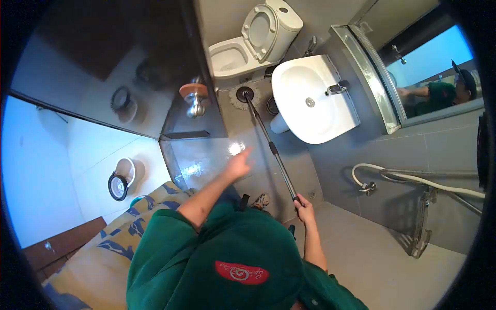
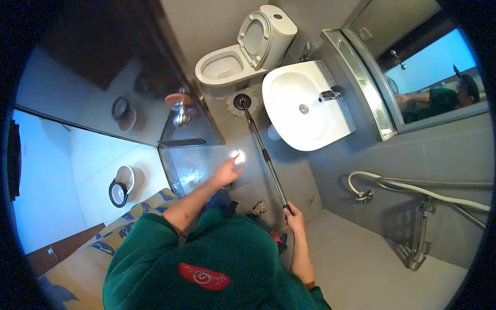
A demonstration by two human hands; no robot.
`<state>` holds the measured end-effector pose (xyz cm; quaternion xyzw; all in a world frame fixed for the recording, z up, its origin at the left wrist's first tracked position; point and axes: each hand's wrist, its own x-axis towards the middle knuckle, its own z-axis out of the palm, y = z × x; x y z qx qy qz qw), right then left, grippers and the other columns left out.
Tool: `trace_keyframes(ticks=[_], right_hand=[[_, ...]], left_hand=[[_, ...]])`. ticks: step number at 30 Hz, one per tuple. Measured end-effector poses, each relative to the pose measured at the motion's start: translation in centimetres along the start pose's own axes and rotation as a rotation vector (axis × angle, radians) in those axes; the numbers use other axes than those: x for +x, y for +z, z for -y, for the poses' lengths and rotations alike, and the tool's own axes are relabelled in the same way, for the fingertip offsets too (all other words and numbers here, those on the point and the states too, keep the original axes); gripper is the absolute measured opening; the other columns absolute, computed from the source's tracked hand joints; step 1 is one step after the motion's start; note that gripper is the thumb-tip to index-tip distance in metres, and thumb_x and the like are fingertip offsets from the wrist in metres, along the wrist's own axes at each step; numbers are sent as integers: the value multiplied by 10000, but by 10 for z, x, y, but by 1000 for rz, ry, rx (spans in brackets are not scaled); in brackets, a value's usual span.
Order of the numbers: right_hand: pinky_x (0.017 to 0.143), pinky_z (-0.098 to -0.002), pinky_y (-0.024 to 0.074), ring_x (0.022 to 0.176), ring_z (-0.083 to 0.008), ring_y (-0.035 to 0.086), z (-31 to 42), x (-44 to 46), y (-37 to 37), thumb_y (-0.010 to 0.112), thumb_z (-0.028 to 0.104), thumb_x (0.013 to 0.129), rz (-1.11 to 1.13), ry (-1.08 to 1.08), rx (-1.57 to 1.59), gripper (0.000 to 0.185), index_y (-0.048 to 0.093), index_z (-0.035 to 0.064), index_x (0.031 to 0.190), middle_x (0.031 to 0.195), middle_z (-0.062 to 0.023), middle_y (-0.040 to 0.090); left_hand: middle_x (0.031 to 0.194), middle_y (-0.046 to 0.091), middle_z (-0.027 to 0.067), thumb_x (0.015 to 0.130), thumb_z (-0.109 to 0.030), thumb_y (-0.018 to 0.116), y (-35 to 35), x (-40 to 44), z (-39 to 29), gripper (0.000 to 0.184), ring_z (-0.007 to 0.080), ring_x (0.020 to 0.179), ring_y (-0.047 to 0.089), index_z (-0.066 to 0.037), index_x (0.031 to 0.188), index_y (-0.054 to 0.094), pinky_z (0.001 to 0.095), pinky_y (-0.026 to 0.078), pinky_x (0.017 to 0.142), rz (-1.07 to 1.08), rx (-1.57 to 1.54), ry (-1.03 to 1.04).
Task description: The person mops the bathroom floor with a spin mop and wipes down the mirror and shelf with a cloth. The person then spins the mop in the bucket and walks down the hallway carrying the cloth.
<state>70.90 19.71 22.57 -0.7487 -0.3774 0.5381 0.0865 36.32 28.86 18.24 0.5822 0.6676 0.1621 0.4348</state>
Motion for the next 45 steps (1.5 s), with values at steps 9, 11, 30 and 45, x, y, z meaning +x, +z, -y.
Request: trace_keyframes(ticks=[9, 11, 30, 45], right_hand=[[1038, -344, 416, 1214, -219, 560, 2, -203, 56, 630, 158, 969, -13, 150, 451, 497, 496, 23, 1428, 1314, -148, 609], [1069, -354, 393, 1264, -243, 541, 13, -217, 72, 612, 158, 976, -9, 136, 507, 484, 496, 20, 1425, 1345, -168, 596], [877, -468, 518, 995, -383, 673, -81, -347, 22, 623, 337, 936, -251, 294, -17, 435, 585, 235, 1356, 1075, -174, 706], [825, -476, 534, 944, -380, 675, -62, -309, -9, 577, 362, 942, -376, 370, -39, 383, 614, 270, 1312, 1053, -159, 707]], left_hand=[[1597, 291, 110, 796, -244, 734, 122, -20, -31, 753, 347, 1462, 275, -164, 1482, 434, 549, 325, 1110, 759, 649, 605], [1436, 496, 101, 814, -232, 688, 129, -25, -23, 548, 314, 1389, 372, -148, 1344, 578, 522, 354, 1067, 719, 780, 653], [1165, 646, 55, 777, -200, 685, 250, -135, -73, 261, 317, 1199, 533, -168, 1035, 689, 490, 519, 882, 976, 696, 949], [1239, 598, 67, 813, -264, 678, 288, -68, -122, 307, 284, 1277, 494, -165, 1103, 683, 482, 495, 954, 929, 820, 955]])
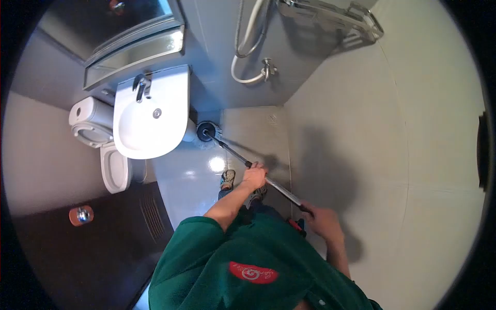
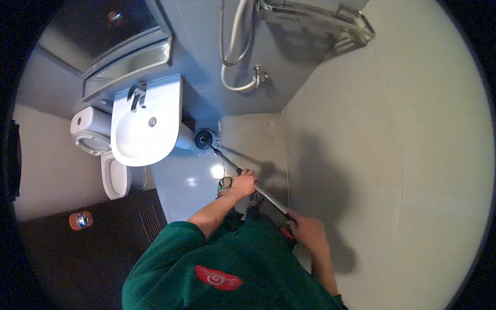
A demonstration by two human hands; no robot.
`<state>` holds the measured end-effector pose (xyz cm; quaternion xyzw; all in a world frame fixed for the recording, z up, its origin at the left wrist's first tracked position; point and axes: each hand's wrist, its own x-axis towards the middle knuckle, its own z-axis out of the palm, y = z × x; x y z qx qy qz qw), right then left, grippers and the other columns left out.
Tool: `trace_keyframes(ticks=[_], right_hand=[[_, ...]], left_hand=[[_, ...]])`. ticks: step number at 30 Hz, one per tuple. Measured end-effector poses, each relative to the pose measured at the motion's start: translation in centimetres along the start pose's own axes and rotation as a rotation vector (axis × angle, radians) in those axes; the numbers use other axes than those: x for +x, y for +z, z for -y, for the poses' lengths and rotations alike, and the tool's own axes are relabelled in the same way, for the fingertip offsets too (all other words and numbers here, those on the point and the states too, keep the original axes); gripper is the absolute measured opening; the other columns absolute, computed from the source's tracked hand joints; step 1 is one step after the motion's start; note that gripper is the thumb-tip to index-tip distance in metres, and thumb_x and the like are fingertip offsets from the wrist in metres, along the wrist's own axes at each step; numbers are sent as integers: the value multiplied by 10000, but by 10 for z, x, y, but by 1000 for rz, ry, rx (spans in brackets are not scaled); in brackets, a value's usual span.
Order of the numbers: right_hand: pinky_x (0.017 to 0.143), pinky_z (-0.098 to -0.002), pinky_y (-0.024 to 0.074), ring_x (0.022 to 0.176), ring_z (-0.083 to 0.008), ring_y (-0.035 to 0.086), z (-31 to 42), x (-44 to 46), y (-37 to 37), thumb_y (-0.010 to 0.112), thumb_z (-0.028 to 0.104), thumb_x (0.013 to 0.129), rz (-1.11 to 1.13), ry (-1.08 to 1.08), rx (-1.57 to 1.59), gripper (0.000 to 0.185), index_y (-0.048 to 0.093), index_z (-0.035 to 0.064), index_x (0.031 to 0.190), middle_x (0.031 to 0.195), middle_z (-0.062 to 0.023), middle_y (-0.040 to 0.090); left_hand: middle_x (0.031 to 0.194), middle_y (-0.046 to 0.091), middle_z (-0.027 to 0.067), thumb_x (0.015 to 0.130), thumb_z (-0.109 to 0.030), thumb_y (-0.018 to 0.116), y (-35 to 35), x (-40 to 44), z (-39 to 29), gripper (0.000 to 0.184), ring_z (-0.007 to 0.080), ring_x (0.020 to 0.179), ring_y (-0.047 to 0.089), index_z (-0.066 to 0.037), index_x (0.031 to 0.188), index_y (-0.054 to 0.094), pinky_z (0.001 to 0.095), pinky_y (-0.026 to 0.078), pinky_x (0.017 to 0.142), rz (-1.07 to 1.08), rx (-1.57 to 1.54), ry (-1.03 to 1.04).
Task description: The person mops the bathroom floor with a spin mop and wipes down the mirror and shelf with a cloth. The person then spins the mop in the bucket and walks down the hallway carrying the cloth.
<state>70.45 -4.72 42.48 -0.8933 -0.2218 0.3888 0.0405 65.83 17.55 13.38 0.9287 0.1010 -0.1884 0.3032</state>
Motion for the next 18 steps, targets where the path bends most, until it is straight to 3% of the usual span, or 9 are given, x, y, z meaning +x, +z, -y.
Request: trace_keyframes(ticks=[4, 7, 10, 13, 15, 16, 18], right_hand=[[787, -475, 533, 885, -395, 675, -22, -49, 9, 617, 321, 922, -107, 50, 73, 370, 645, 220, 1277, 980, -157, 715], [772, -462, 533, 849, -392, 673, 13, -79, -11, 652, 283, 902, -130, 133, 157, 365, 662, 187, 1254, 929, -165, 710], [752, -454, 536, 827, -372, 675, 48, -90, -42, 671, 262, 889, -161, 48, 113, 373, 662, 184, 1253, 903, -164, 707], [721, -461, 533, 803, -359, 675, 81, -97, -60, 656, 300, 902, -111, 98, 100, 373, 657, 207, 1263, 856, -163, 700], [721, -461, 526, 797, -366, 660, 83, -70, -36, 676, 250, 881, -177, 56, 71, 360, 674, 217, 1239, 852, -145, 687], [720, -462, 522, 794, -370, 652, 83, -52, -18, 685, 225, 870, -201, 37, 57, 357, 682, 223, 1227, 851, -136, 680], [750, -467, 523, 837, -371, 655, 100, -13, 9, 662, 262, 894, -106, 96, 73, 357, 669, 228, 1250, 917, -138, 692]], left_hand=[[1185, 621, 82, 824, -254, 655, 40, -1, -36, 250, 311, 1227, 532, -133, 1039, 696, 465, 512, 951, 97, -102, 218], [1125, 645, 91, 818, -230, 643, 9, -8, -54, 211, 323, 1183, 559, -133, 996, 701, 463, 526, 923, 240, -83, 321], [1083, 659, 87, 799, -210, 640, -44, -16, -45, 206, 317, 1159, 568, -134, 982, 696, 464, 531, 912, 306, -26, 421], [1081, 650, 61, 785, -206, 665, -92, -39, -20, 171, 310, 1123, 584, -161, 948, 683, 468, 534, 872, 223, -9, 452], [1082, 637, 54, 768, -199, 668, -86, -40, 13, 187, 306, 1117, 581, -174, 953, 685, 462, 539, 864, 58, -62, 313], [1115, 616, 57, 742, -212, 681, -89, -33, 26, 241, 299, 1106, 576, -151, 975, 691, 456, 556, 866, 78, -17, 231], [1142, 605, 89, 777, -201, 679, -60, -11, 66, 291, 323, 1173, 536, -150, 1063, 692, 449, 531, 928, 30, -37, 131]])
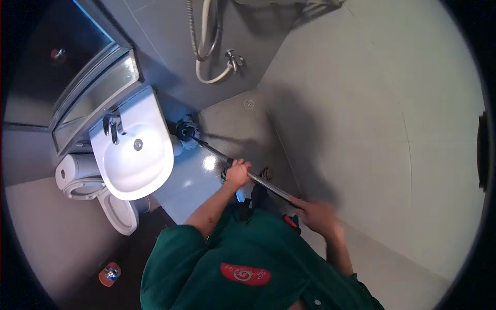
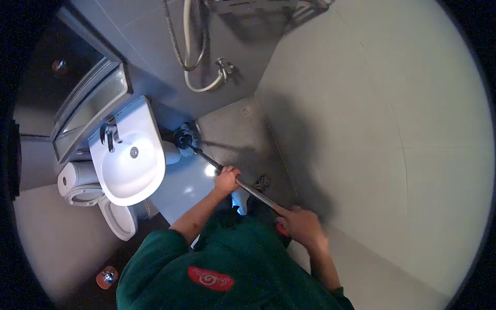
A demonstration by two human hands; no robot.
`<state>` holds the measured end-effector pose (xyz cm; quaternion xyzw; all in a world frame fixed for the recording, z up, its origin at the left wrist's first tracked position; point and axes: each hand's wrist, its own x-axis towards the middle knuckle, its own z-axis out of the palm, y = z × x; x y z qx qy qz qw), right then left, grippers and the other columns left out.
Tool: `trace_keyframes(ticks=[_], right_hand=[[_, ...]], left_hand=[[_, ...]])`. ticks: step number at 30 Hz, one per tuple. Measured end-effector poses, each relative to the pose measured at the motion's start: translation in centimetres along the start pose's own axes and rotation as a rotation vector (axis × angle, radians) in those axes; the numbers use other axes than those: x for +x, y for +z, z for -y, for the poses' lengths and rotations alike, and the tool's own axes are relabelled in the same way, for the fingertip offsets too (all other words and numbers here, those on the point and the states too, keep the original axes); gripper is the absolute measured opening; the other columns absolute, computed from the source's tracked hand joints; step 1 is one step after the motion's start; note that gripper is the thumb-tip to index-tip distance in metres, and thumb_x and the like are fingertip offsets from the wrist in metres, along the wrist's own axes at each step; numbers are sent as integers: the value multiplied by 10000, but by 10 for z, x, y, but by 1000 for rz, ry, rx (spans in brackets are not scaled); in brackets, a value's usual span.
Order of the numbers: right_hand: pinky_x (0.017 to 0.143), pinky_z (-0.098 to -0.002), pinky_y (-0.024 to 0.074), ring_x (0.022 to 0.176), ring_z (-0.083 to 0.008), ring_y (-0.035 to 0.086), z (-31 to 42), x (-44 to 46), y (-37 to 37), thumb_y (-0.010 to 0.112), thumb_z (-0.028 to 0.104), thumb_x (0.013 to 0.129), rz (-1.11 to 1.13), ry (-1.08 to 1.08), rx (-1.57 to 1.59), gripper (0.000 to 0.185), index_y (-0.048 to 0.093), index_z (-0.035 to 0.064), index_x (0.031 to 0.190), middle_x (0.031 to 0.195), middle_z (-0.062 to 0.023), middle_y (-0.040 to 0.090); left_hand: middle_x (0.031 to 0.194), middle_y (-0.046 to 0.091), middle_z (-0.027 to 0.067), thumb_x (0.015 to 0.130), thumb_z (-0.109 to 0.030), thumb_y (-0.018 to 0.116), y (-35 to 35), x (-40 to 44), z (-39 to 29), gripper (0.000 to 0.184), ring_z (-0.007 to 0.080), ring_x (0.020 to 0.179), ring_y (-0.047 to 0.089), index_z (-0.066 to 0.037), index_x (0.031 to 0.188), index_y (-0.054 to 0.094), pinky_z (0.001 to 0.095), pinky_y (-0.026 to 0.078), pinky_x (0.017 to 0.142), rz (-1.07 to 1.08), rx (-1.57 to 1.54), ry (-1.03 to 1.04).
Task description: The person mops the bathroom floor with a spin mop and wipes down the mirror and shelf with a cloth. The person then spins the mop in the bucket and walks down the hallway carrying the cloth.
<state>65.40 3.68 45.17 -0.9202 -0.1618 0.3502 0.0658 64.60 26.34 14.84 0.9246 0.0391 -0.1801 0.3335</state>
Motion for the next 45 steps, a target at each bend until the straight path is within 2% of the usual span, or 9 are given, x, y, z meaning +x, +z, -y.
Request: trace_keyframes(ticks=[7, 13, 19, 23, 26, 29, 35, 40, 45], right_hand=[[839, -440, 532, 963, -335, 683, -38, -112, 18, 631, 291, 918, 79, 342, 149, 345, 665, 245, 1259, 1068, -116, 719], [758, -385, 546, 824, -332, 700, -29, -176, -12, 725, 220, 856, -178, 424, 345, 292, 725, 150, 1139, 961, -123, 730], [730, -384, 543, 796, -325, 691, -36, -193, -49, 747, 192, 824, -240, 305, 330, 304, 735, 151, 1125, 909, -133, 728], [704, -455, 529, 759, -353, 672, -54, -99, -8, 678, 248, 865, -269, 107, 307, 344, 691, 186, 1203, 854, -153, 706], [786, -473, 529, 824, -363, 660, -18, -23, 34, 628, 250, 895, -65, 82, 122, 359, 665, 218, 1250, 882, -161, 696], [799, -466, 535, 840, -345, 675, -31, -48, 30, 624, 258, 896, -40, 152, 161, 354, 666, 221, 1245, 915, -147, 711], [756, -445, 543, 834, -364, 693, -86, -152, -13, 681, 198, 844, -194, 449, 377, 330, 709, 138, 1168, 963, -175, 715], [741, -384, 551, 799, -359, 706, -31, -178, -63, 734, 88, 788, -439, 627, 419, 322, 732, 89, 1111, 918, -204, 707], [754, -357, 554, 828, -351, 713, 36, -193, -79, 754, 85, 785, -547, 715, 457, 308, 733, 53, 1091, 954, -205, 711]], left_hand=[[1202, 595, 118, 812, -180, 661, 96, -24, -81, 330, 353, 1193, 529, -163, 1141, 671, 507, 494, 953, 503, -33, 417], [1063, 655, 117, 778, -211, 678, 74, -27, -162, 296, 342, 1132, 582, -162, 1070, 689, 502, 500, 902, 801, -17, 582], [1027, 677, 102, 765, -187, 648, 2, -32, -160, 230, 329, 1048, 614, -134, 984, 691, 484, 524, 825, 522, -58, 616], [1151, 638, 117, 730, -211, 734, 22, 10, -80, 386, 329, 1145, 576, -145, 1106, 674, 472, 486, 945, 133, 38, 388], [1242, 596, 114, 780, -269, 736, 47, 56, 9, 361, 357, 1254, 508, -143, 1107, 650, 468, 513, 967, 185, 368, 206], [1227, 606, 132, 747, -202, 742, 70, 55, 5, 337, 361, 1255, 499, -133, 1070, 672, 460, 476, 1026, 283, 262, 341], [1044, 670, 173, 744, -137, 689, 153, 10, -128, 254, 383, 1078, 593, -78, 990, 683, 510, 473, 887, 332, -168, 657], [1019, 674, 135, 766, -171, 682, 114, 20, -199, 255, 372, 1014, 609, -103, 1011, 665, 509, 489, 836, 810, -50, 786], [927, 670, 114, 772, -212, 670, 25, 20, -205, 158, 365, 929, 624, -108, 879, 618, 521, 496, 761, 707, -18, 913]])
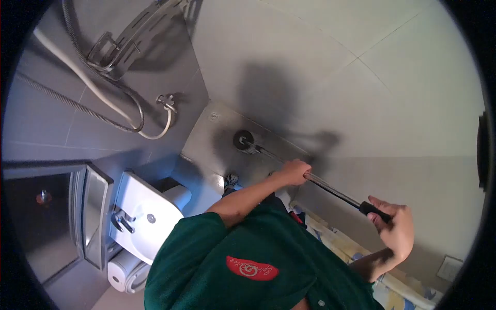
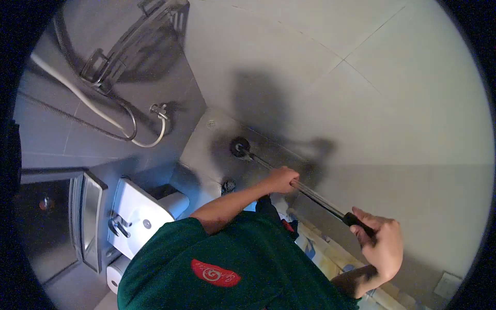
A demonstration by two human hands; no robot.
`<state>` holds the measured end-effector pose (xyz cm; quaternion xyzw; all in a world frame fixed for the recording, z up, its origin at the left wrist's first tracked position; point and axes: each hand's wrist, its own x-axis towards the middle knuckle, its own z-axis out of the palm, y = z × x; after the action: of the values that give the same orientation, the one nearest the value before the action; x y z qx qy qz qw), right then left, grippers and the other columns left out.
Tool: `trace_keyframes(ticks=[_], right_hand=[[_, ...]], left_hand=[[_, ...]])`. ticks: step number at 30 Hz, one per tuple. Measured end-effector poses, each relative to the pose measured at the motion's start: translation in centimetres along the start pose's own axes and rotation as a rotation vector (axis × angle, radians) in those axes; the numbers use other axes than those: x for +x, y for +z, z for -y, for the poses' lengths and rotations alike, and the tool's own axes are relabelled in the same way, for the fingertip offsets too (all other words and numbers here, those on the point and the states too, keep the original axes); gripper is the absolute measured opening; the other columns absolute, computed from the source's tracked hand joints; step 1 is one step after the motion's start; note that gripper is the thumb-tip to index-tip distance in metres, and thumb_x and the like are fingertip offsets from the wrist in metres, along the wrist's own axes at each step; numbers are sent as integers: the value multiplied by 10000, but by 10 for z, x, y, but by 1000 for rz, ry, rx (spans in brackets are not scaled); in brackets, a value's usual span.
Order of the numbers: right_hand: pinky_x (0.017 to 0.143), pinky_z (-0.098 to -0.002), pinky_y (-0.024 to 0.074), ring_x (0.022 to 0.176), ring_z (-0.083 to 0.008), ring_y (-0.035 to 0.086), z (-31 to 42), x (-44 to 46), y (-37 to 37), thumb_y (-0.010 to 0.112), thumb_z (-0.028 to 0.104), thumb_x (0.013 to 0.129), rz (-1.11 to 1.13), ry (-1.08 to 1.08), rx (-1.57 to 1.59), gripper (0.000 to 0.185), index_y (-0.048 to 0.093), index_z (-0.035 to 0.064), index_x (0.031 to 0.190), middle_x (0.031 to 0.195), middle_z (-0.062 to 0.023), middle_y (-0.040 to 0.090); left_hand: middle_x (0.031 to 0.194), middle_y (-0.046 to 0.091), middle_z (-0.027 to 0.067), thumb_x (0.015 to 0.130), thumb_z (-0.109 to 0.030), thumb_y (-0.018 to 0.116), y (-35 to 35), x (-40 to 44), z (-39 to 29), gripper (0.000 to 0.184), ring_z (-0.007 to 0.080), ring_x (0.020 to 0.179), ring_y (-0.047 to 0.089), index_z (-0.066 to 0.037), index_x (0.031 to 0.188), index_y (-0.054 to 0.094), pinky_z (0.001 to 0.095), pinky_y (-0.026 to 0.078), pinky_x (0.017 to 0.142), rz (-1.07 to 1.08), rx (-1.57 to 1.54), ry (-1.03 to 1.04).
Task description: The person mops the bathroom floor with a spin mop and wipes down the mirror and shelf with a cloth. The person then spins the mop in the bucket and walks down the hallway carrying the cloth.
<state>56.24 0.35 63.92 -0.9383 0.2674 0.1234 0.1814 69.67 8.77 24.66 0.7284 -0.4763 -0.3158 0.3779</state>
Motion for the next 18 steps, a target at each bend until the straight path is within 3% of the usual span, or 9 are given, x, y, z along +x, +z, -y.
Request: trace_keyframes(ticks=[3, 6, 8, 9, 10, 13, 16, 17, 18], right_hand=[[757, -365, 560, 847, -348, 714, 7, -9, 29, 758, 109, 798, 3, 24, 55, 299, 731, 47, 1089, 985, -191, 717], [790, -412, 554, 855, -354, 706, 34, 15, 79, 699, 249, 875, 92, 35, 22, 293, 732, 113, 1131, 988, -185, 717], [794, -477, 540, 865, -386, 686, 42, 46, 140, 655, 260, 899, 132, 30, 80, 340, 685, 150, 1219, 952, -204, 701], [814, -448, 543, 937, -392, 673, 37, 59, 182, 629, 245, 912, 115, -108, 116, 390, 632, 148, 1289, 1083, -177, 698], [826, -484, 526, 952, -403, 656, 45, 72, 207, 597, 251, 918, 377, -54, 170, 435, 579, 160, 1343, 1059, -189, 690], [820, -507, 509, 935, -404, 649, 35, 44, 242, 599, 267, 920, 443, 61, 83, 472, 543, 224, 1387, 952, -210, 682], [830, -501, 510, 957, -394, 651, -11, -3, 219, 606, 275, 921, 461, 224, 124, 462, 554, 252, 1379, 992, -191, 690], [864, -481, 512, 1014, -380, 648, -13, -17, 198, 620, 289, 919, 497, 384, 121, 452, 569, 260, 1368, 1060, -172, 696], [794, -502, 508, 907, -395, 659, -29, -47, 194, 639, 274, 903, 343, 334, 164, 444, 595, 265, 1345, 915, -211, 685]], left_hand=[[929, 661, 106, 775, -244, 663, -30, -21, 28, 157, 351, 947, 620, -118, 849, 606, 514, 498, 746, 6, 78, 23], [932, 661, 109, 738, -229, 711, -66, -44, 78, 174, 348, 966, 624, -121, 847, 629, 509, 504, 755, 11, 152, -72], [958, 658, 125, 714, -204, 747, -42, -52, 186, 192, 346, 1036, 613, -123, 860, 653, 493, 502, 812, -84, 209, -64], [978, 656, 133, 720, -195, 744, -37, -63, 230, 186, 344, 1061, 600, -122, 866, 656, 487, 498, 841, -104, 206, -128], [998, 654, 142, 725, -186, 741, -34, -72, 253, 181, 342, 1087, 588, -121, 873, 659, 480, 494, 869, -120, 200, -194], [1041, 649, 157, 740, -178, 731, -12, -82, 244, 176, 365, 1089, 575, -115, 889, 664, 490, 486, 907, -82, 470, -149], [968, 640, 155, 700, -103, 723, 71, -67, 225, 209, 395, 1035, 565, -86, 894, 646, 487, 461, 903, 25, 311, 39], [984, 639, 156, 705, -95, 717, 100, -62, 201, 212, 396, 1049, 556, -89, 907, 652, 488, 458, 916, 82, 190, -14], [1001, 638, 157, 711, -87, 710, 127, -56, 171, 217, 398, 1063, 547, -91, 921, 658, 488, 455, 929, 134, 74, -73]])
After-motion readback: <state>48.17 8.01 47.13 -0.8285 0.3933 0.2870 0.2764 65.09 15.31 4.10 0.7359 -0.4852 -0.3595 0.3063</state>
